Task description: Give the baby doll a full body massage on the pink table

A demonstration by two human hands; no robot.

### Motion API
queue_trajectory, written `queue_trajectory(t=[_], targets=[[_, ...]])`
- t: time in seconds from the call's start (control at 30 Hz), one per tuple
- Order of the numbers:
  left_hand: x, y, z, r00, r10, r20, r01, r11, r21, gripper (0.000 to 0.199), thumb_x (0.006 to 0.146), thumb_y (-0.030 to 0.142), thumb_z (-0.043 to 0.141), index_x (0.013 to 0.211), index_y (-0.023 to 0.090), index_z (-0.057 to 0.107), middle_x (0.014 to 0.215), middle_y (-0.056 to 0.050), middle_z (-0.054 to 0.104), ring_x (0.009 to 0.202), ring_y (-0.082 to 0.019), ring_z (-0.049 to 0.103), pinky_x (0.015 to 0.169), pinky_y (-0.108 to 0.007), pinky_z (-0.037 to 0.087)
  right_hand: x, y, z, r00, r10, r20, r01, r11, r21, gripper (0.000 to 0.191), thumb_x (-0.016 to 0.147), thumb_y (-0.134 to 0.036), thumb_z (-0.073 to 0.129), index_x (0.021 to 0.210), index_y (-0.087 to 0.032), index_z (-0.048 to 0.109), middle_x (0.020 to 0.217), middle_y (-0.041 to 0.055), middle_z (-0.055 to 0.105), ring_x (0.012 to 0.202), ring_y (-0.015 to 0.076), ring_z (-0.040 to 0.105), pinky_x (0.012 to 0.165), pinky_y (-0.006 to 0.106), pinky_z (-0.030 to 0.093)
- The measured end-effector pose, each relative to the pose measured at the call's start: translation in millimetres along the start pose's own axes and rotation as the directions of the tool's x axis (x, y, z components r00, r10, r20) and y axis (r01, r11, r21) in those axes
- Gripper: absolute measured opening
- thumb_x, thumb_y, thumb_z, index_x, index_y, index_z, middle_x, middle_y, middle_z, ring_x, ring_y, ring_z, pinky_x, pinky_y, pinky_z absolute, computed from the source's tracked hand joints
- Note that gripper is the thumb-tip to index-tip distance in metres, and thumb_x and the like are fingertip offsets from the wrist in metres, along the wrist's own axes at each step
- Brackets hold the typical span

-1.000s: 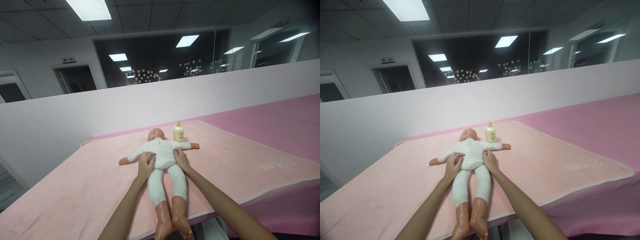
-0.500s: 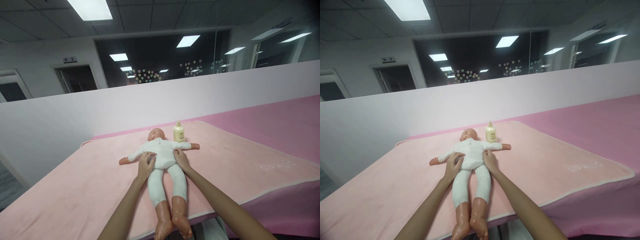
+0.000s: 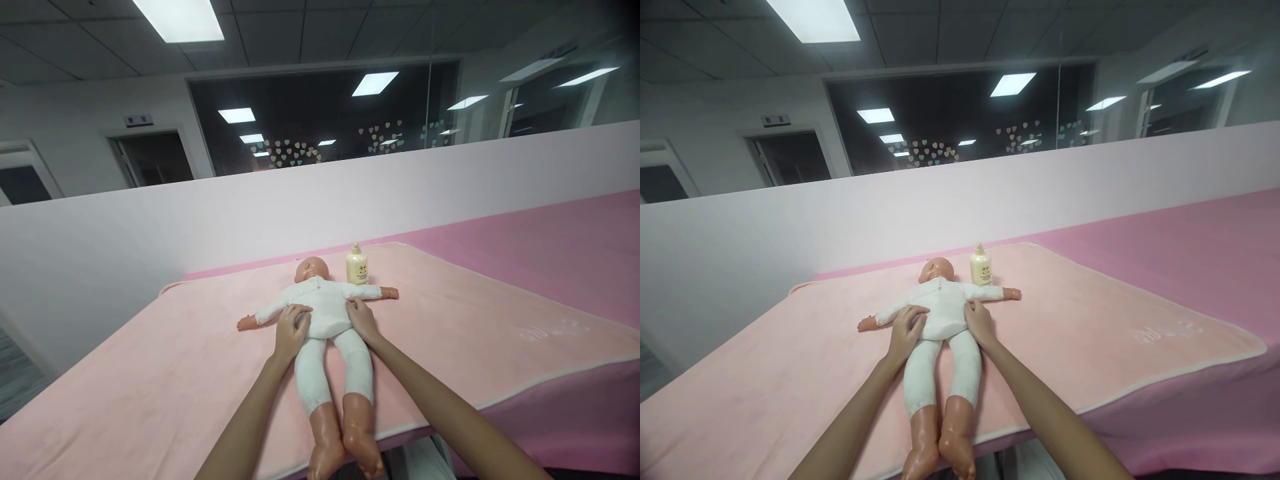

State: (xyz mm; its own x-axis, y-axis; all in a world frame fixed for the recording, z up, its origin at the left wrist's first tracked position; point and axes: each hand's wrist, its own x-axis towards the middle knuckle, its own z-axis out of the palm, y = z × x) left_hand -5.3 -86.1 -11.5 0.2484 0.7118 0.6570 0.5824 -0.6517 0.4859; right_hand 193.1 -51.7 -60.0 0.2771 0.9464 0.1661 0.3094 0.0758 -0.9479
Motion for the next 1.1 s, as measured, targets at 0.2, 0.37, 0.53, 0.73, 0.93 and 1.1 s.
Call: queue_trajectory(t=[0.2,0.37,0.53,0.73,0.93,1.1], targets=[[0.0,-0.8,0.8,1.0,0.001,-0.002,-0.001,1.0,-0.003,0.019,0.086,0.027,0.045,0.089,0.022,0.063,0.093,-0.003,0.064,0.092,-0.02,0.056,0.086,-0.036,0.041,0.1,0.2,0.1,1.0,-0.003,-0.001,0.003,1.0,-0.006,0.028,0.081,-0.035,0.039,0.095,-0.019,0.059,0.099,0.0067,0.065,0.092,0.0196,0.059,0.08,0.029,0.041],[-0.3,-0.8,0.8,1.0,-0.001,0.002,0.001,1.0,-0.006,0.019,0.086,0.027,0.045,0.089,0.022,0.063,0.092,-0.003,0.063,0.092,-0.019,0.056,0.086,-0.036,0.041,0.1,0.7,0.4,1.0,-0.005,-0.002,0.005,1.0,0.007,0.029,0.081,-0.035,0.039,0.094,-0.019,0.059,0.097,0.0067,0.066,0.091,0.0199,0.059,0.079,0.029,0.041],[-0.1,0.4,0.2,1.0,-0.006,0.006,0.006,1.0,-0.011,0.018,0.086,0.026,0.045,0.089,0.022,0.063,0.092,-0.003,0.063,0.092,-0.02,0.056,0.086,-0.037,0.041,1.2,2.7,1.0,1.0,-0.018,-0.002,0.018,1.0,0.013,0.029,0.081,-0.036,0.039,0.096,-0.02,0.059,0.098,0.0064,0.066,0.093,0.0198,0.058,0.081,0.029,0.041],[-0.3,1.2,0.1,1.0,-0.005,0.004,0.005,1.0,-0.018,0.017,0.086,0.026,0.045,0.088,0.022,0.062,0.092,-0.002,0.063,0.092,-0.019,0.055,0.086,-0.036,0.04,1.7,2.5,1.1,1.0,-0.005,0.0,0.005,1.0,0.004,0.028,0.081,-0.035,0.039,0.095,-0.02,0.058,0.099,0.0063,0.066,0.092,0.0194,0.059,0.08,0.029,0.041],[-0.5,-0.3,0.4,1.0,-0.004,0.003,0.004,1.0,-0.006,0.018,0.086,0.025,0.045,0.089,0.022,0.062,0.093,-0.002,0.063,0.092,-0.019,0.055,0.086,-0.036,0.041,1.4,2.0,0.9,1.0,0.002,0.01,-0.002,1.0,-0.013,0.029,0.081,-0.036,0.039,0.096,-0.02,0.058,0.098,0.0062,0.065,0.092,0.02,0.059,0.08,0.029,0.041],[-0.2,-0.6,-0.2,1.0,0.001,0.003,-0.001,1.0,0.017,0.019,0.086,0.026,0.044,0.089,0.022,0.063,0.091,-0.003,0.064,0.092,-0.02,0.055,0.086,-0.037,0.041,3.6,5.5,2.7,1.0,-0.011,-0.006,0.011,1.0,-0.009,0.028,0.081,-0.035,0.039,0.095,-0.02,0.058,0.096,0.0062,0.066,0.091,0.0198,0.059,0.08,0.029,0.041]])
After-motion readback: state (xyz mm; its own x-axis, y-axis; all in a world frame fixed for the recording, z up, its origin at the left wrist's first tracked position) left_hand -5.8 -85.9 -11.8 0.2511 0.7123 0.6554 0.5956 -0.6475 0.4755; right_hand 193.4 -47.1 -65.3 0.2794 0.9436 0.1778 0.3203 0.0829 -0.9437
